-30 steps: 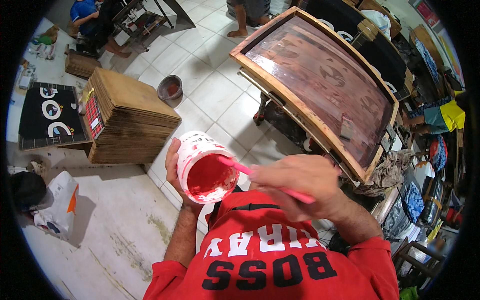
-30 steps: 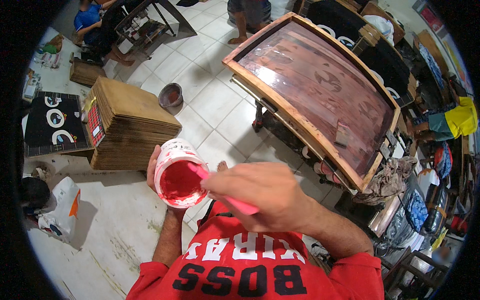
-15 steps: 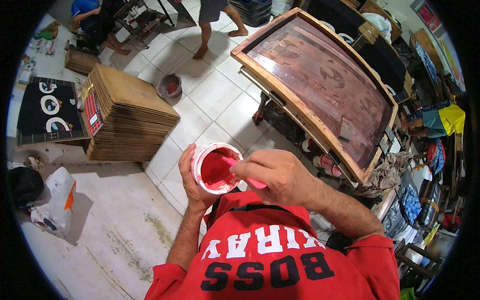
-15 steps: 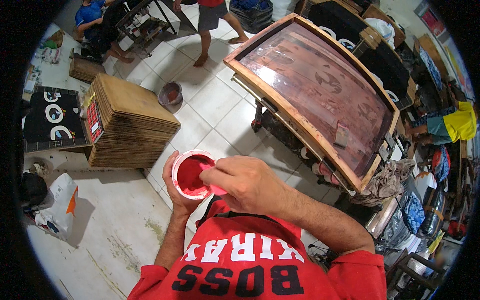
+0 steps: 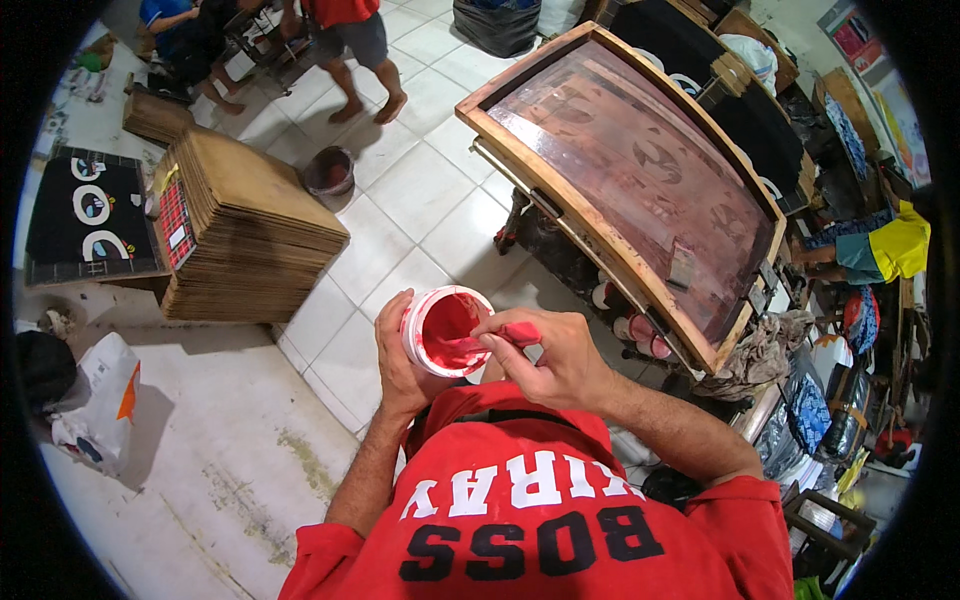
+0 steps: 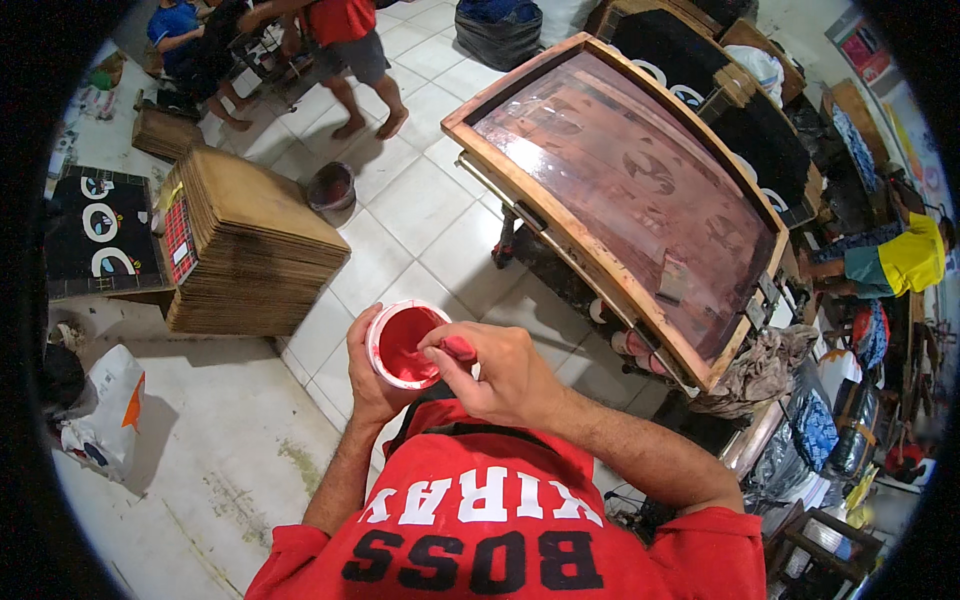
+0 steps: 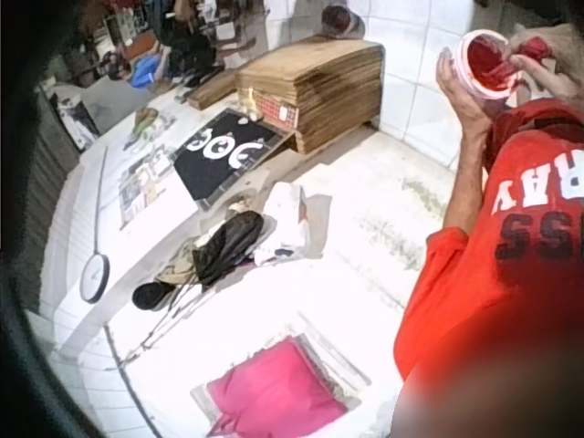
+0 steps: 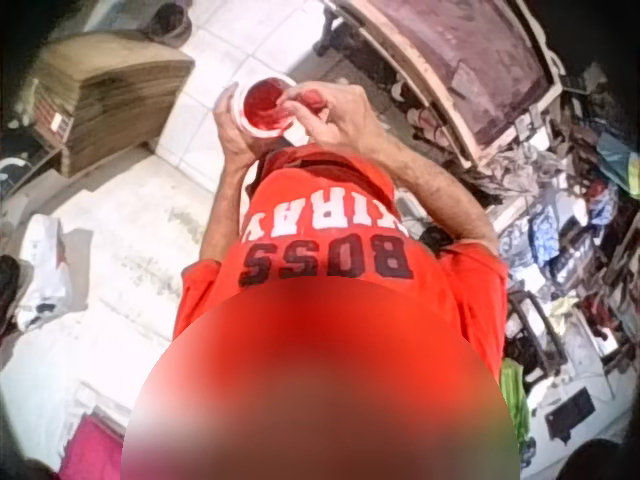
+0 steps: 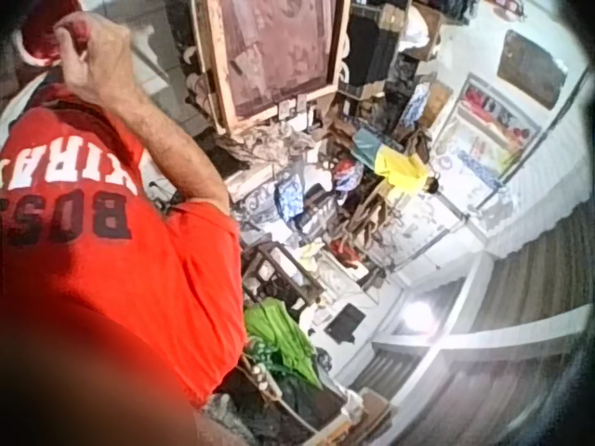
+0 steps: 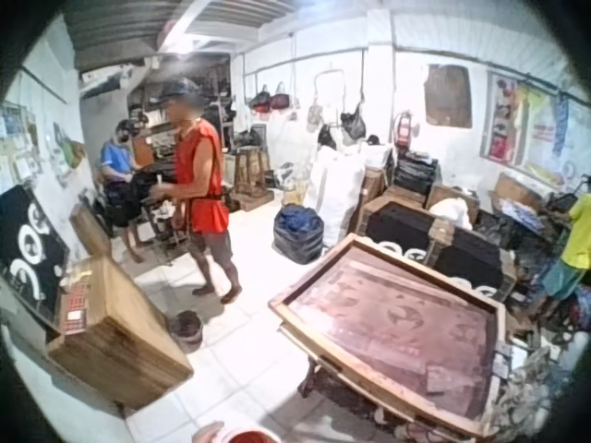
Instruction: The person sits on the floor to mix a dark substance in a bucket using a bottle and a stick. They then stand up, wipe a screen printing frame with a cloth, and apply red ink to the frame using a squeegee. Finally, they place a black t-shirt under the frame and pull the squeegee across to print a design.
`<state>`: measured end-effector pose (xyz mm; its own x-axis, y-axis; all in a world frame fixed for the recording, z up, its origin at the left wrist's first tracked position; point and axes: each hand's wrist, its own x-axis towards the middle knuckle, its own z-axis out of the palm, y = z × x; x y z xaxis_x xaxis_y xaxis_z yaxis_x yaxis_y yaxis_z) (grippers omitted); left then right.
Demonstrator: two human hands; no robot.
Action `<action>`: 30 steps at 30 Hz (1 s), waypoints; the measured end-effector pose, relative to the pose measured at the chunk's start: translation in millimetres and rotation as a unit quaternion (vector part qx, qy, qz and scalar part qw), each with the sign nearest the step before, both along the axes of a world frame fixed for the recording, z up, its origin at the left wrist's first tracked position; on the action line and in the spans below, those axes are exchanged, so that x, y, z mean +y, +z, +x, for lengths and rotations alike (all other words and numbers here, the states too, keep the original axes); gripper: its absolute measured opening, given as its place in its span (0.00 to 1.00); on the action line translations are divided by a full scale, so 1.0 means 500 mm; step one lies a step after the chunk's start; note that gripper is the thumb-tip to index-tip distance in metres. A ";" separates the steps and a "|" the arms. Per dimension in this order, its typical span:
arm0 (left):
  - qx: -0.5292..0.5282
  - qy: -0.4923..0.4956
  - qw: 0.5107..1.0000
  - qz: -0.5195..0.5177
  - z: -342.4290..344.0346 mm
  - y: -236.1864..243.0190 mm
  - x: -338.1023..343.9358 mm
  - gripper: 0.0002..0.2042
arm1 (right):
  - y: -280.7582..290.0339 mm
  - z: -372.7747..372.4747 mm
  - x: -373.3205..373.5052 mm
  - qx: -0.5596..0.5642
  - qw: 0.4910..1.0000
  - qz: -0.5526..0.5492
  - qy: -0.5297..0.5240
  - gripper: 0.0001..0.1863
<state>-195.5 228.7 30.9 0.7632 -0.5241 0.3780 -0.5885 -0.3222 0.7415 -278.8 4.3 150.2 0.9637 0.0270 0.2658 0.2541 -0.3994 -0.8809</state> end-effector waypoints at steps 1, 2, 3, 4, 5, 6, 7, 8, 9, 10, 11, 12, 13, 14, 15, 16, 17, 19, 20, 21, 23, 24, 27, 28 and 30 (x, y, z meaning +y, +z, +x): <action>0.008 -0.006 1.000 0.000 -0.001 0.001 -0.005 0.56 | -0.002 0.001 -0.002 0.033 0.999 0.042 -0.006 0.14; 0.017 -0.011 1.000 0.000 -0.001 0.002 -0.008 0.56 | -0.002 0.002 -0.006 0.002 1.000 0.017 -0.019 0.13; 0.025 -0.016 1.000 0.001 -0.001 0.004 -0.011 0.57 | -0.002 0.003 -0.009 -0.032 0.999 -0.017 -0.002 0.12; 0.032 -0.020 0.999 0.001 0.000 0.006 -0.013 0.57 | -0.002 0.004 -0.012 -0.048 0.998 -0.050 -0.008 0.10; 0.039 -0.015 0.999 -0.005 0.003 0.007 -0.017 0.58 | -0.001 0.004 -0.014 -0.058 0.995 -0.076 -0.014 0.07; 0.035 -0.013 0.999 -0.003 0.006 0.008 -0.019 0.58 | -0.001 0.003 -0.015 -0.056 0.996 -0.068 -0.009 0.07; 0.030 -0.012 0.999 -0.001 0.008 0.009 -0.021 0.58 | 0.000 0.002 -0.014 -0.045 0.997 -0.056 -0.026 0.07; 0.037 -0.001 0.999 0.002 0.011 0.010 -0.023 0.58 | 0.001 0.001 -0.014 -0.058 0.997 -0.040 -0.037 0.07; 0.020 -0.011 1.000 -0.005 0.011 0.010 -0.028 0.58 | 0.001 0.000 -0.013 -0.037 0.999 -0.020 -0.023 0.07; 0.021 -0.013 1.000 -0.005 0.011 0.010 -0.030 0.58 | 0.002 0.000 -0.014 -0.018 0.999 -0.007 -0.042 0.08; 0.020 -0.015 1.000 -0.005 0.011 0.011 -0.032 0.58 | 0.003 0.000 -0.015 -0.019 0.999 0.004 -0.046 0.08; 0.019 -0.017 1.000 -0.004 0.010 0.013 -0.033 0.58 | 0.005 0.000 -0.018 -0.002 1.000 -0.005 -0.030 0.08; 0.021 -0.020 1.000 -0.005 0.011 0.014 -0.033 0.58 | 0.006 0.000 -0.021 -0.021 0.999 -0.028 -0.025 0.10; 0.024 -0.022 0.999 -0.006 0.012 0.016 -0.032 0.58 | 0.008 -0.002 -0.023 -0.046 0.997 -0.056 0.003 0.11; 0.028 -0.024 0.999 -0.011 0.013 0.017 -0.031 0.58 | 0.010 -0.004 -0.024 -0.039 0.995 -0.086 0.011 0.11; 0.027 -0.021 0.999 -0.003 0.014 0.018 -0.030 0.58 | 0.012 -0.007 -0.024 -0.025 0.994 -0.108 -0.018 0.11; 0.027 -0.019 0.999 0.000 0.016 0.019 -0.029 0.58 | 0.013 -0.010 -0.022 -0.025 0.995 -0.099 0.001 0.12; 0.022 -0.019 1.000 0.003 0.017 0.017 -0.030 0.58 | 0.011 -0.013 -0.018 -0.001 0.999 -0.036 0.001 0.14; 0.016 -0.020 1.000 0.004 0.016 0.016 -0.030 0.58 | 0.009 -0.013 -0.016 -0.005 0.999 -0.008 0.031 0.15; 0.010 -0.021 1.000 0.005 0.015 0.014 -0.030 0.58 | 0.006 -0.011 -0.015 0.007 1.000 0.000 0.018 0.15; 0.032 -0.031 0.999 -0.008 0.014 0.012 -0.028 0.57 | 0.001 -0.006 -0.016 -0.053 0.998 -0.030 0.003 0.13; 0.046 -0.036 0.998 -0.018 0.014 0.010 -0.025 0.57 | -0.001 -0.005 -0.016 -0.061 0.997 -0.043 -0.017 0.12; 0.074 -0.023 0.997 -0.022 0.019 0.007 -0.021 0.55 | -0.008 -0.007 -0.004 -0.067 0.996 -0.053 -0.039 0.09; 0.060 -0.025 0.998 -0.014 0.021 0.005 -0.020 0.55 | -0.010 -0.009 0.002 -0.086 0.995 -0.037 -0.036 0.09; 0.039 -0.028 0.999 0.005 0.023 0.002 -0.019 0.55 | -0.013 -0.012 0.008 -0.039 0.997 -0.011 -0.064 0.09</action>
